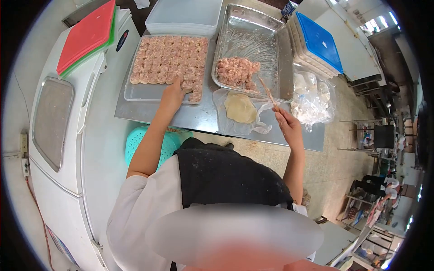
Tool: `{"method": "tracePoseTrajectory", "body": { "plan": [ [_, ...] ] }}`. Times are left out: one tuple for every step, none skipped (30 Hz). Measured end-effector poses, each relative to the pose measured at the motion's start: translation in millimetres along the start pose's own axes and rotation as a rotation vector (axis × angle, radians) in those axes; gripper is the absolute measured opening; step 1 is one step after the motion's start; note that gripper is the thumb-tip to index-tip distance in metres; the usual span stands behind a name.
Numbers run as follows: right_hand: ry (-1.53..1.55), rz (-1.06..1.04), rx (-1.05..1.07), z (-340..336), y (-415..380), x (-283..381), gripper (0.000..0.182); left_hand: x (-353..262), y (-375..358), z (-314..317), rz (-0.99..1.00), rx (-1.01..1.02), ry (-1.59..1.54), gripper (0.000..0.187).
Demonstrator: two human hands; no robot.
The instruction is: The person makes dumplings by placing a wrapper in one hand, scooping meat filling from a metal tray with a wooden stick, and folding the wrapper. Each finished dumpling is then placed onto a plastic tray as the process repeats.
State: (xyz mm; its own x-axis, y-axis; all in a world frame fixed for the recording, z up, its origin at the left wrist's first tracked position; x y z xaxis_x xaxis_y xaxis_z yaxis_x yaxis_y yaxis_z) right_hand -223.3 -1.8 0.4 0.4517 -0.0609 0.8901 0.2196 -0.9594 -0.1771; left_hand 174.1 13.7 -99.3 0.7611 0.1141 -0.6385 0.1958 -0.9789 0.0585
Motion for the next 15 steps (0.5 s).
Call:
{"method": "tracePoseTrajectory", "body": {
  "plan": [
    [0.008, 0.001, 0.003, -4, 10, 0, 0.029, 1, 1, 6, -0.001, 0.002, 0.008, 0.049],
    [-0.101, -0.033, 0.046, -5, 22, 6, 0.028, -5, 3, 4, 0.059, -0.109, 0.017, 0.049],
    [-0.21, -0.068, 0.086, -9, 34, 12, 0.026, -10, 4, 2, 0.123, -0.219, 0.025, 0.048],
    [-0.204, -0.066, 0.08, -21, 49, 15, 0.026, -7, 5, 7, 0.13, -0.215, 0.029, 0.048],
    [-0.459, -0.193, 0.08, -30, 63, 27, 0.024, -6, 4, 7, 0.176, -0.232, 0.057, 0.048],
    [-0.713, -0.317, 0.081, -36, 76, 37, 0.024, -8, 2, 6, 0.221, -0.248, 0.085, 0.048],
    [-0.705, -0.312, 0.076, -48, 94, 44, 0.024, -12, 0, 1, 0.228, -0.242, 0.091, 0.048],
    [-0.918, -0.291, 0.084, -53, 112, 46, 0.022, -11, -1, -1, 0.122, -0.142, 0.119, 0.048],
    [-1.13, -0.268, 0.094, -56, 122, 43, 0.022, -13, -6, -2, 0.015, -0.045, 0.147, 0.048],
    [-1.122, -0.267, 0.093, -55, 126, 35, 0.022, -31, -12, -7, 0.017, -0.042, 0.155, 0.048],
    [-1.178, -0.41, 0.098, -40, 127, 30, 0.019, -52, -19, -18, 0.012, -0.128, 0.191, 0.046],
    [-1.229, -0.555, 0.102, -22, 126, 24, 0.016, -69, -24, -24, 0.007, -0.215, 0.227, 0.045],
    [-1.094, -0.655, 0.142, 1, 114, 17, 0.016, -84, -26, -16, 0.006, -0.214, 0.235, 0.045],
    [-0.957, -0.751, 0.181, 17, 101, 14, 0.016, -108, -28, -11, 0.109, -0.273, 0.209, 0.043],
    [-0.951, -0.754, 0.182, 15, 104, 16, 0.016, -132, -30, -5, 0.214, -0.333, 0.183, 0.042]
  ]
}}
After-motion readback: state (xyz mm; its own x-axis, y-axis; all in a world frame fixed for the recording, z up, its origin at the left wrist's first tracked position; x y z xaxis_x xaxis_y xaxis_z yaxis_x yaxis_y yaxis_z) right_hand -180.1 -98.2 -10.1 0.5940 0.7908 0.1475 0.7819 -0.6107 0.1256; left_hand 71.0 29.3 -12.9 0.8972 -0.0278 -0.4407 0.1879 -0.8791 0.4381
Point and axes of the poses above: each hand's wrist, its own y-axis towards the middle knuckle, its own z-axis out of the palm, x = y × z, the point moved 9 cm from there along y, towards the middle knuckle, and after that the axes turned 4 degrees about z, right-handed, at the moved point
